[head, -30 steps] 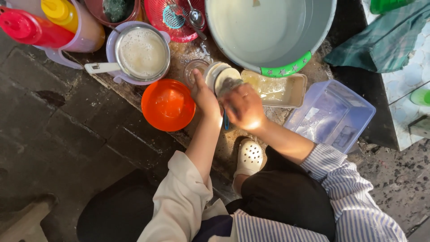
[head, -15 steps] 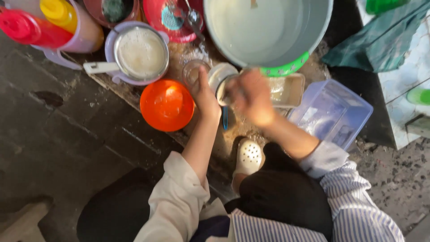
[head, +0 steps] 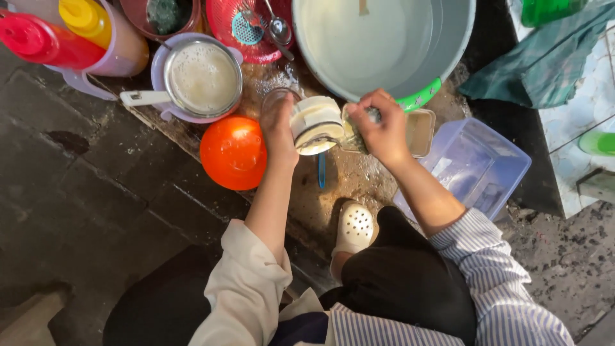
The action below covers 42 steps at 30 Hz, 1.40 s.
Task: Washing and rinsing various kitchen utensils and blender components in a basin of soapy water.
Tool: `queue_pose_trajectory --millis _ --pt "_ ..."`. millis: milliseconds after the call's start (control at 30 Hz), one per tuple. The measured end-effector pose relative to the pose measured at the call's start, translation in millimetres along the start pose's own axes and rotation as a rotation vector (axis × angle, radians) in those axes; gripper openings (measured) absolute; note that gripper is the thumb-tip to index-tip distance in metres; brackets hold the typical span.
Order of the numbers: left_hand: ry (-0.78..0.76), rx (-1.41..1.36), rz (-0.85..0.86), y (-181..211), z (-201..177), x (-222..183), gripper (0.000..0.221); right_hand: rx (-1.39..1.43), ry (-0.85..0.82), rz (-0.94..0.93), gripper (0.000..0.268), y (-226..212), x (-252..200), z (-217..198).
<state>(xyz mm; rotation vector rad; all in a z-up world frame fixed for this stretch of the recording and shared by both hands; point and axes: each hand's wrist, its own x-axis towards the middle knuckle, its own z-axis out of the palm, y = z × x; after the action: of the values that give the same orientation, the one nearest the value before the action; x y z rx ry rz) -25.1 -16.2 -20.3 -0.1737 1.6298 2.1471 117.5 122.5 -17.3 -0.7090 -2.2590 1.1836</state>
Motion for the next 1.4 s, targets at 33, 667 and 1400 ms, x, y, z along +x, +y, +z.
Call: queue_pose_trajectory --millis 33,667,1400 --pt "0.048 -0.045 0.009 2.2 0.8 -3.0 0.019 0.064 0.022 0.107 0.019 0.9 -4.7 -1.4" --pt "-0.100 -0.382 -0.607 3.2 -9.5 -17.4 0.025 0.588 -0.383 0.041 0.081 -28.9 11.1 -9.6" --pt "-0.207 -0.130 -0.489 22.0 -2.3 -28.6 0.018 0.500 -0.223 0.283 0.048 -86.4 22.6 -23.3"
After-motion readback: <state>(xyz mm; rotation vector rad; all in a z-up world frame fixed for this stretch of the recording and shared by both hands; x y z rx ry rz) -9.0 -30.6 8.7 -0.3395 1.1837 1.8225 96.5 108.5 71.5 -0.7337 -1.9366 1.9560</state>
